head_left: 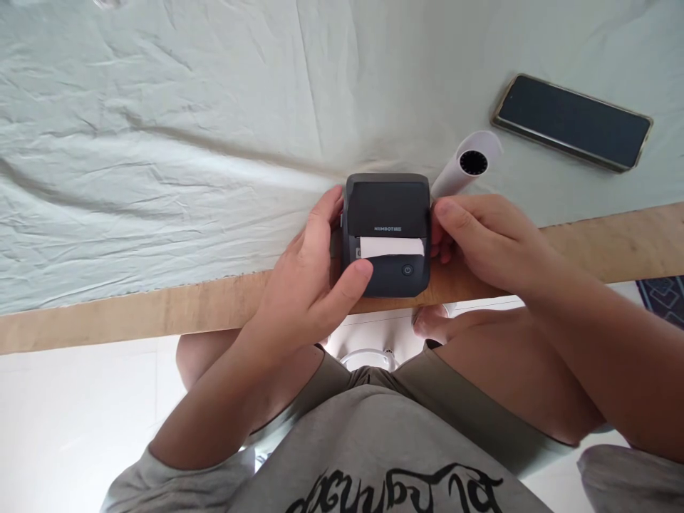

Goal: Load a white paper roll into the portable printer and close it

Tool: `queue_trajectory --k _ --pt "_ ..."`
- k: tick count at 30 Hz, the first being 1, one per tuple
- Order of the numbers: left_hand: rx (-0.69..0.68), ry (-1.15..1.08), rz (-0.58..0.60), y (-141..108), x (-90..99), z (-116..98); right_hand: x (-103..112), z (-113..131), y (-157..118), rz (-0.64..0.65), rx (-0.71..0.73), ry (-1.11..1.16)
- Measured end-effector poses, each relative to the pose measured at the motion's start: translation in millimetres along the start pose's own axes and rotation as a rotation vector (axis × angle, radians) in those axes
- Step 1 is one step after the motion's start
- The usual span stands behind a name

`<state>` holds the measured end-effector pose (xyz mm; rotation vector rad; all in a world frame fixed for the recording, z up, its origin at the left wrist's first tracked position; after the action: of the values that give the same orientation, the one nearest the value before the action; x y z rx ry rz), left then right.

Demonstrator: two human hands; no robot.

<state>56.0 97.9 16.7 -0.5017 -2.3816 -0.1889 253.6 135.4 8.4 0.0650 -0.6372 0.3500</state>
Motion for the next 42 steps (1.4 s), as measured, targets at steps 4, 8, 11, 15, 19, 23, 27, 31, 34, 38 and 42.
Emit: queue_trajectory --k 4,8,11,15,19,23,27,31,34,38,42 --pt "0.037 0.004 0.035 -2.0 0.6 -1.3 1.1 -2.7 -4.5 -0.005 -0.101 -0.023" --pt "0.05 0.106 0.035 -4.5 -3.2 7.6 3.2 -2.9 -5.8 0.001 -0.099 -0.18" --pt "0.002 0.145 0.02 -6.9 -6.0 12.0 2.5 -4.4 -6.5 0.011 -0.095 -0.229" --pt "-0.017 0.193 0.011 -10.3 -6.0 13.2 0.9 -6.6 -6.5 0.022 -0.135 -0.265" --pt "0.003 0.21 0.001 -11.6 -1.9 12.2 1.3 -8.0 -4.3 0.029 -0.191 -0.329" --pt "-0.008 0.211 -0.001 -10.0 -1.6 13.4 -0.1 -8.5 -2.1 0.066 -0.179 -0.392" --pt "-0.056 0.229 -0.016 -8.3 -5.4 14.5 -0.3 -8.0 -1.6 0.067 -0.116 -0.394" --pt "-0.077 0.234 -0.033 -9.7 -5.6 12.7 -1.3 -7.9 -2.3 0.077 -0.138 -0.414" --pt "-0.053 0.213 -0.036 -10.5 -1.9 11.1 -2.0 -6.2 -1.5 0.092 -0.197 -0.472" --pt "-0.106 0.244 -0.084 -8.4 4.7 4.8 -2.7 -6.1 1.4 0.099 -0.257 -0.544" --pt "-0.179 0.311 -0.113 -6.4 4.5 4.4 -2.7 -8.3 0.6 0.08 -0.231 -0.544"
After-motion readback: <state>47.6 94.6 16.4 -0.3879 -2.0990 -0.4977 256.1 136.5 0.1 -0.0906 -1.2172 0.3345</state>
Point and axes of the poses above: each hand's wrist, its own y-axis towards the middle knuckle, its own x-axis out of the back of the hand, z = x × y, the point moved 9 cm from there along y, towards the middle knuckle, and after that the axes turned 6 degrees about -y, right-handed, at the moved point
